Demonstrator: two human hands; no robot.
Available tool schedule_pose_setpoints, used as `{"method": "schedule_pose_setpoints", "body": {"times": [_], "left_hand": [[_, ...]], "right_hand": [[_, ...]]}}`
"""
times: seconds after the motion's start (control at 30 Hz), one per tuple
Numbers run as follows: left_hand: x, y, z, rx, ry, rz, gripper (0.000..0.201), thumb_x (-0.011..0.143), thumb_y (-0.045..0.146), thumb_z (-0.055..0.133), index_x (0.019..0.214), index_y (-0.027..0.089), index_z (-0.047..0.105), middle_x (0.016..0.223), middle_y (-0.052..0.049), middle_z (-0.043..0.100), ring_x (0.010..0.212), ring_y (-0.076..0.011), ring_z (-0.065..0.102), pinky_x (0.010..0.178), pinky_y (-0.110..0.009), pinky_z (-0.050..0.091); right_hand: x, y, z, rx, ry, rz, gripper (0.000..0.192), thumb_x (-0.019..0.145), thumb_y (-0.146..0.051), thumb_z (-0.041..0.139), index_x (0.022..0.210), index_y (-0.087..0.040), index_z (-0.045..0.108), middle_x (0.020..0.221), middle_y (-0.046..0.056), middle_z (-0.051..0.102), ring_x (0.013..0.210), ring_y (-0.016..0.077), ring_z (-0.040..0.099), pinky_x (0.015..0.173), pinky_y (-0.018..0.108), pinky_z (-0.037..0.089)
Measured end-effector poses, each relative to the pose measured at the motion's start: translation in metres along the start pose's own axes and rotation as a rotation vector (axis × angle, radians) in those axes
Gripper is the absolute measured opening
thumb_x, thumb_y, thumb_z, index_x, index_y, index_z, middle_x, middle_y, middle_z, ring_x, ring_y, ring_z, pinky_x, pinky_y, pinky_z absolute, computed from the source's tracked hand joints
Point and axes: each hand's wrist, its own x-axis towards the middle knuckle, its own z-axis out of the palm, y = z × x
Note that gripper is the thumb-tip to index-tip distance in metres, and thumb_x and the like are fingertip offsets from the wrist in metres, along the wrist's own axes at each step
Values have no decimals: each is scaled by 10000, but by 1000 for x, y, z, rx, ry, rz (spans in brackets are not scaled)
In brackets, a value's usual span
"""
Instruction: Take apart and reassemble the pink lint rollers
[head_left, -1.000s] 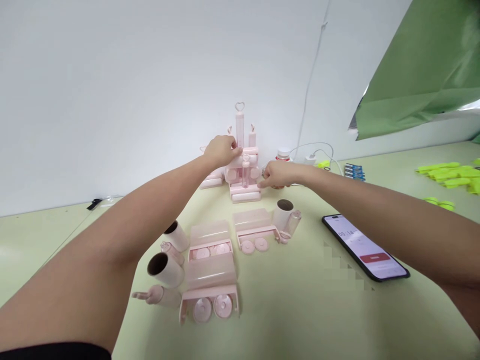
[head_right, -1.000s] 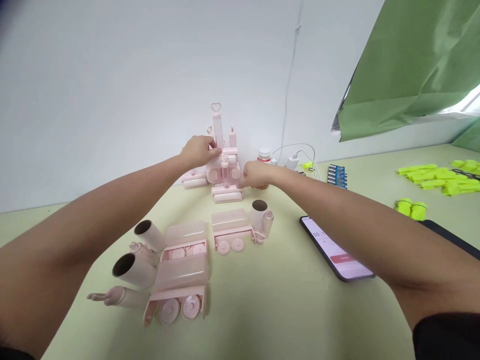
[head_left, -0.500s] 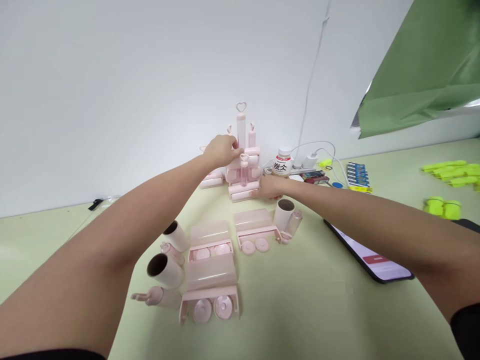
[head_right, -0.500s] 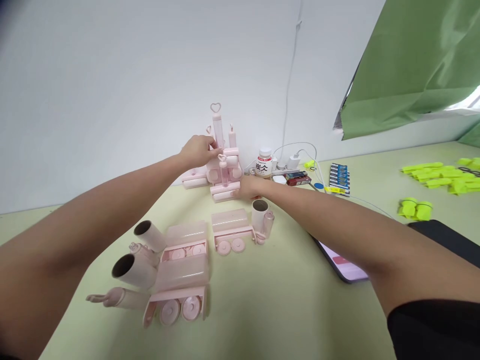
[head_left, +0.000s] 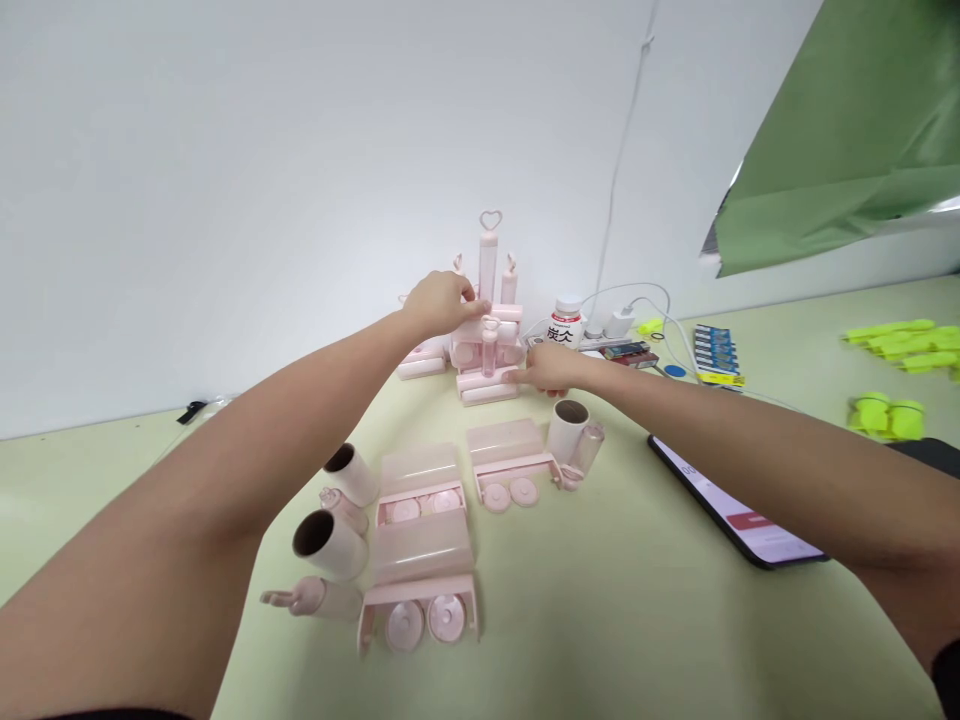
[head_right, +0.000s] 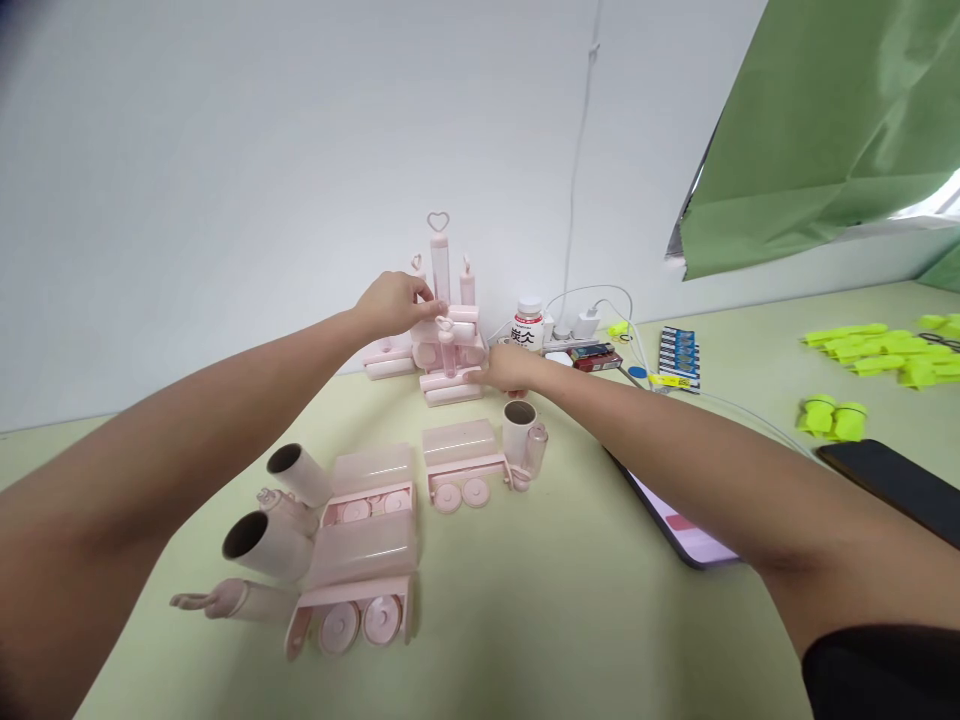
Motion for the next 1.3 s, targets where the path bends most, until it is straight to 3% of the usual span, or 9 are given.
{"method": "schedule_pose_setpoints", "body": {"times": [0.13, 0.23, 0.37, 0.63, 0.83, 0.97, 1.13, 1.3], "left_hand": [[1, 0, 1, 17, -39, 13, 444, 758, 580, 636, 992, 217, 743, 941, -55, 711, 867, -227, 634, 694, -301, 447], [1, -2, 2, 21, -72, 51, 434, 774, 553, 621, 1054, 243, 735, 989, -42, 718, 907, -229, 637, 727, -294, 452], [4, -4, 3, -18, -70, 40, 382, 786, 458, 628, 1092, 250, 719, 971, -38, 719, 919, -232, 638, 755, -294, 461], [8, -6, 3, -163, -12, -53, 254, 742, 417, 685, 890, 219, 740, 836, -37, 697, 770, -200, 627, 659, -293, 453], [4, -2, 8, -52, 31, -80, 291, 786, 471, 629, 906, 224, 724, 853, -49, 693, 771, -211, 626, 631, -309, 437], [1, 1, 11, 8, 58, -88, 304, 814, 481, 592, 930, 226, 713, 828, -60, 690, 802, -242, 631, 629, -332, 427], [-1, 0, 10, 44, 47, -83, 305, 826, 483, 586, 976, 245, 704, 848, -59, 697, 877, -261, 631, 666, -337, 431], [-7, -2, 7, 45, 41, -18, 370, 846, 469, 567, 1126, 245, 659, 936, -55, 705, 909, -253, 629, 674, -324, 428]], "right_hand": [[2, 2, -5, 87, 149, -23, 681, 807, -633, 576, 1233, -101, 556, 792, 130, 724, 536, 209, 651, 472, 287, 477], [6, 0, -5, 120, 304, -117, 703, 791, -492, 649, 1374, -153, 450, 959, 121, 727, 673, 217, 672, 573, 274, 477], [15, -4, -7, 125, 409, -167, 633, 777, -364, 654, 1351, -155, 488, 1077, 140, 708, 840, 258, 669, 675, 286, 472], [27, -3, -15, 149, 484, -249, 588, 733, -192, 640, 1311, -160, 538, 1158, 143, 690, 1016, 297, 641, 801, 322, 482], [25, 4, -10, 233, 467, -274, 820, 706, -287, 689, 1446, -176, 354, 1215, 152, 649, 1031, 289, 643, 836, 363, 511], [23, 2, -10, 415, 438, -254, 937, 691, -286, 688, 1503, -179, 233, 1275, 165, 613, 1004, 280, 648, 803, 367, 534], [21, -3, -15, 489, 436, -294, 670, 701, -245, 660, 1337, -215, 452, 1199, 117, 652, 925, 245, 656, 747, 336, 537], [21, -4, -14, 459, 477, -222, 662, 682, -242, 678, 1309, -211, 470, 1166, 110, 665, 890, 239, 652, 740, 332, 532]]}}
